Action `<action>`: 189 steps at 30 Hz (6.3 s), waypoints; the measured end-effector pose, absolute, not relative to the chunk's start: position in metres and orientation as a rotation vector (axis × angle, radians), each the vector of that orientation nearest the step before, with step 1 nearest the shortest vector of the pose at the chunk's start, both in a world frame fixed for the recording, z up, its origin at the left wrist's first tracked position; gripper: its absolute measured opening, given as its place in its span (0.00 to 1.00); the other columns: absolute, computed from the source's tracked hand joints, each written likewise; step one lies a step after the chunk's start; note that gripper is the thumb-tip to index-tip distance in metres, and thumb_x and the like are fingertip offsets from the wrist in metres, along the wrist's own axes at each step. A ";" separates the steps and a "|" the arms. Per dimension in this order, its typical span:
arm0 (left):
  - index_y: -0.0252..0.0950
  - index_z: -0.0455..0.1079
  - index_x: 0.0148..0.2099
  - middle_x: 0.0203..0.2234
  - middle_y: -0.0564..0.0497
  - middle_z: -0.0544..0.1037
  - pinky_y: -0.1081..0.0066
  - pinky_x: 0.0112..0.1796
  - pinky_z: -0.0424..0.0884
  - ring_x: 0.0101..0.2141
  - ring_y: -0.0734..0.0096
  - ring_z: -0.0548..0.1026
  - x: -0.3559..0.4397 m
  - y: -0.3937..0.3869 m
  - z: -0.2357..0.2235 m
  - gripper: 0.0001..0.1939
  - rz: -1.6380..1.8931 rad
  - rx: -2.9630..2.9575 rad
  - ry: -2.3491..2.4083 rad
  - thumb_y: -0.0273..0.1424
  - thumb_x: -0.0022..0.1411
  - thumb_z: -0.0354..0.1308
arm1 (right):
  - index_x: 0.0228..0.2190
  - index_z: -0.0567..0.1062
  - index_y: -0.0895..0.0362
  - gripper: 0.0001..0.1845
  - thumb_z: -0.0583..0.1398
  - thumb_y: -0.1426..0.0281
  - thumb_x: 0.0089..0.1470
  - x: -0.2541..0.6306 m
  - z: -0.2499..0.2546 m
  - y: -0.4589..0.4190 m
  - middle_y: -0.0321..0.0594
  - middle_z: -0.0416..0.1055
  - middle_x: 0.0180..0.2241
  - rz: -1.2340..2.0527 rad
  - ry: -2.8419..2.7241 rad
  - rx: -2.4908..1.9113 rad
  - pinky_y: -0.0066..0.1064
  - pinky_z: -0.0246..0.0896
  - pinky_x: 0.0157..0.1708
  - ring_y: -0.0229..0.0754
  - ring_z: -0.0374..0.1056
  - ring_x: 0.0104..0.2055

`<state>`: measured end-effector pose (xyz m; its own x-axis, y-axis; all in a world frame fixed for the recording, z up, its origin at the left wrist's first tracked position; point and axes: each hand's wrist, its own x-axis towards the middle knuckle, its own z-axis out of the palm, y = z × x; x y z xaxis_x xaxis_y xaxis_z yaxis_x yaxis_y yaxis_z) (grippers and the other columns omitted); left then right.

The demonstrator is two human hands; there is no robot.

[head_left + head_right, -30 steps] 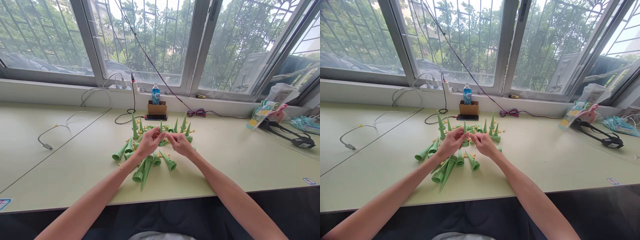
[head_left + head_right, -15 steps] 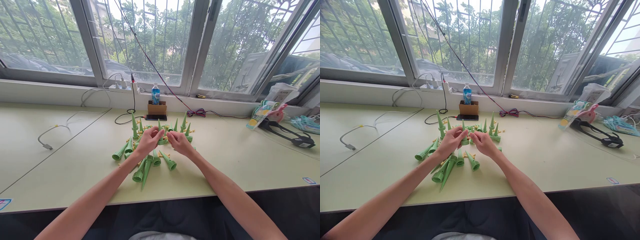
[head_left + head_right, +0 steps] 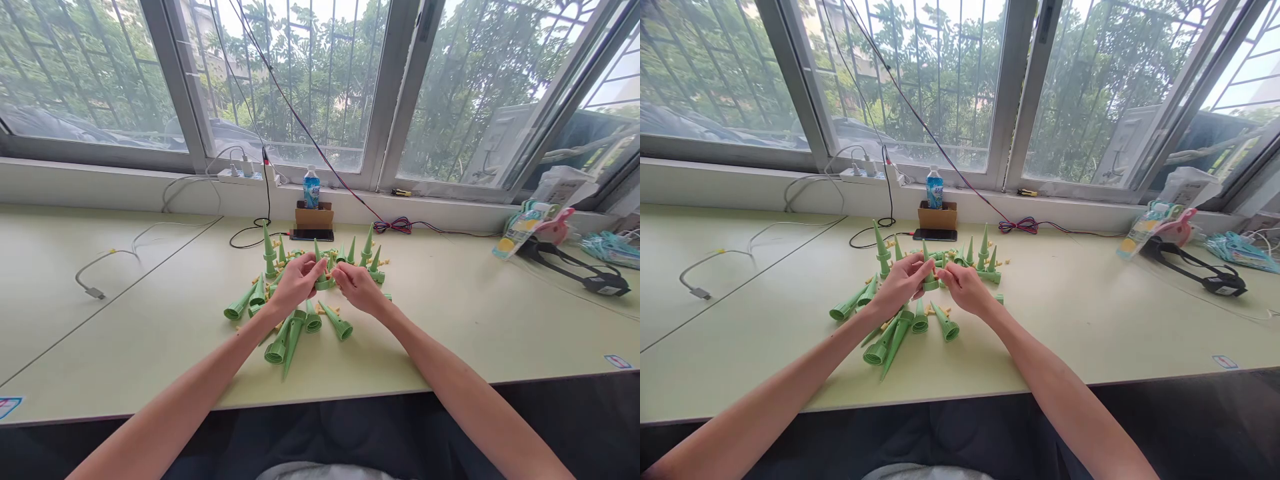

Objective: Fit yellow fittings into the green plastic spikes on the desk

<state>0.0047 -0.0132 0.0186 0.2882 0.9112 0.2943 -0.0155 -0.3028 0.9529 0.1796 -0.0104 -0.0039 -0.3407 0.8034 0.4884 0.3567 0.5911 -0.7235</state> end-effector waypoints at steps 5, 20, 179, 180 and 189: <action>0.37 0.57 0.30 0.21 0.58 0.61 0.78 0.16 0.61 0.18 0.82 0.58 0.005 -0.015 0.019 0.19 1.160 1.631 0.817 0.45 0.62 0.57 | 0.21 0.58 0.55 0.27 0.47 0.50 0.64 0.180 -0.005 -0.008 0.31 0.54 0.18 0.631 -1.905 -0.957 0.27 0.48 0.23 0.33 0.51 0.21; 0.37 0.55 0.29 0.21 0.58 0.53 0.76 0.20 0.52 0.21 0.78 0.54 0.008 -0.014 0.009 0.18 1.233 1.990 0.823 0.39 0.61 0.59 | 0.10 0.55 0.55 0.34 0.47 0.50 0.62 0.176 -0.003 -0.009 0.32 0.49 0.10 0.659 -1.820 -1.114 0.28 0.43 0.18 0.31 0.47 0.16; 0.35 0.67 0.35 0.24 0.54 0.66 0.77 0.20 0.59 0.22 0.78 0.63 0.007 -0.014 0.014 0.11 1.327 1.910 0.820 0.38 0.61 0.60 | 0.19 0.58 0.55 0.29 0.45 0.51 0.65 0.176 -0.004 -0.011 0.32 0.57 0.16 0.608 -1.870 -0.976 0.27 0.49 0.23 0.33 0.53 0.20; 0.35 0.67 0.35 0.25 0.54 0.66 0.76 0.21 0.59 0.23 0.78 0.63 0.007 -0.013 0.013 0.11 1.333 1.913 0.823 0.38 0.61 0.59 | 0.19 0.58 0.55 0.29 0.46 0.51 0.65 0.176 -0.005 -0.011 0.32 0.56 0.16 0.611 -1.869 -0.976 0.27 0.49 0.23 0.33 0.53 0.20; 0.36 0.66 0.34 0.24 0.54 0.65 0.78 0.16 0.59 0.20 0.80 0.60 0.009 -0.017 0.023 0.14 1.283 1.573 0.857 0.42 0.60 0.60 | 0.27 0.63 0.56 0.22 0.48 0.53 0.65 0.175 -0.001 -0.015 0.31 0.59 0.19 0.554 -1.889 -0.965 0.27 0.49 0.24 0.33 0.53 0.20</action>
<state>0.0095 -0.0175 0.0231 0.2198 0.9113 0.3480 -0.0277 -0.3508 0.9360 0.1754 -0.0145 -0.0008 -0.2761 0.8053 0.5246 0.3947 0.5927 -0.7021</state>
